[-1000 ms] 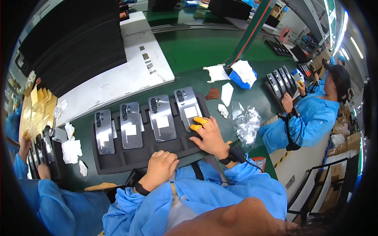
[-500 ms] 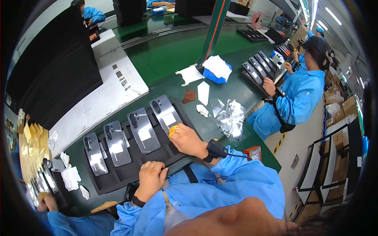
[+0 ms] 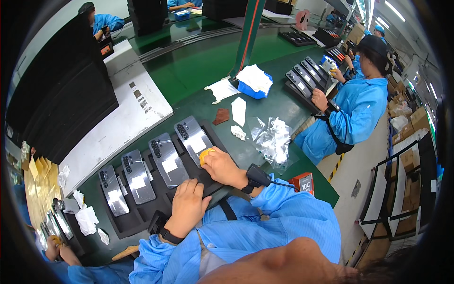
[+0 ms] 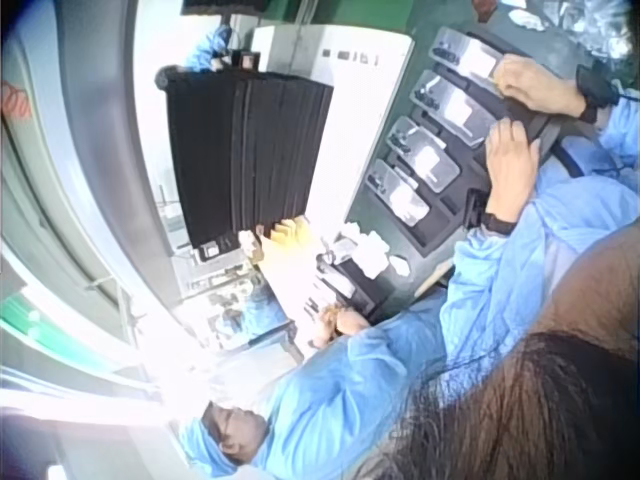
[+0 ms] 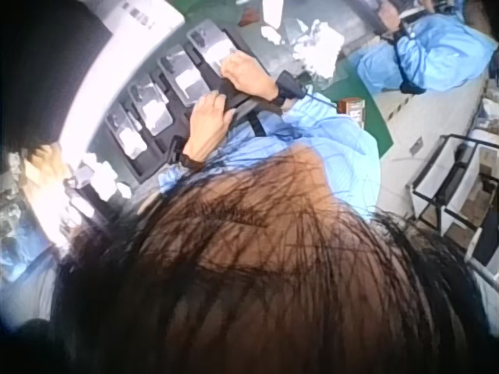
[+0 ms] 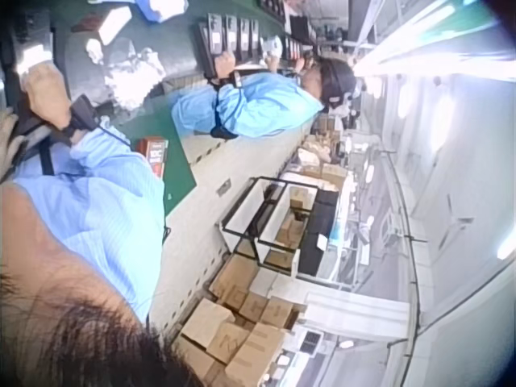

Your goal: Inspecting and cleaning smartphones on a factory assembly line before placing them into trays.

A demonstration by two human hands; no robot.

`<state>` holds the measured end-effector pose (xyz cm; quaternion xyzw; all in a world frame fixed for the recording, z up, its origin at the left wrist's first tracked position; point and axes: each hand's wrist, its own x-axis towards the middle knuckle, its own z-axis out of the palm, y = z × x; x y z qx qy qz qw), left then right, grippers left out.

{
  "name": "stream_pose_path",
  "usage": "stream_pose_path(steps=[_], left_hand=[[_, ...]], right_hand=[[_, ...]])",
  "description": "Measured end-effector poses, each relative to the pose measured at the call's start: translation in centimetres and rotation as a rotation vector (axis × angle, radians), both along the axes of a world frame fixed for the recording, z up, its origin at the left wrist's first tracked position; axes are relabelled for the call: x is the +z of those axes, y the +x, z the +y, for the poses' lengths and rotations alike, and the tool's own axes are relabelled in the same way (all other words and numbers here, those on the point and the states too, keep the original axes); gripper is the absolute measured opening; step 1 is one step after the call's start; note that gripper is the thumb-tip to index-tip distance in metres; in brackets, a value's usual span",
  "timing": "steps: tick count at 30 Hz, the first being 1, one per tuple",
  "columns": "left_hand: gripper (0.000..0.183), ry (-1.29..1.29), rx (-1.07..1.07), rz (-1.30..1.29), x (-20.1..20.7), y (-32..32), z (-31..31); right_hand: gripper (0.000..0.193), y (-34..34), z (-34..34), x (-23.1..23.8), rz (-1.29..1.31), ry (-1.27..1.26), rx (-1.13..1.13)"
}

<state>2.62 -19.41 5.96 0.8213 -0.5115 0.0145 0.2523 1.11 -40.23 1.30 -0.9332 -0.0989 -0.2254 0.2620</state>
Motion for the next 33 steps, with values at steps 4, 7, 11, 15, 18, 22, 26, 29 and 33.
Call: stream_pose_path(steps=[4,7,11,15,18,22,26,29,33], left_hand=[[0.056,0.041,-0.035,-0.097,-0.6,0.3,-1.5],[0.070,0.102,-0.056,-0.086,-1.8,0.6,-2.1],[0.085,0.152,-0.047,-0.097,-2.7,1.2,-2.7],[0.092,0.131,-0.053,-0.067,-2.9,1.5,-2.5],[0.091,0.143,-0.071,-0.071,-3.2,1.6,-2.8],[0.091,0.130,-0.090,-0.093,-3.1,1.7,-3.1],[0.093,0.137,-0.046,-0.131,-4.0,1.4,-3.1],[0.093,0.119,-0.016,-0.099,-3.8,1.2,-2.9],[0.092,0.052,-0.074,0.025,-3.3,0.9,-1.0]], right_hand=[[0.010,0.4,-0.3,-0.1,-0.055,0.155,-0.089],[0.010,0.6,-0.2,-0.3,-0.055,0.225,-0.110],[0.008,0.6,0.2,-0.1,0.002,0.269,-0.122],[0.008,1.2,-0.1,0.4,0.014,0.238,-0.106],[0.006,2.8,-2.3,1.9,0.224,0.414,-0.061],[0.007,7.6,-10.8,7.7,0.362,0.835,-0.054],[0.008,11.8,-13.1,15.6,-0.286,0.848,-0.235],[0.013,10.7,-8.0,18.9,-0.579,0.413,-0.158],[0.016,6.5,2.0,15.7,-0.410,-0.122,0.031]])
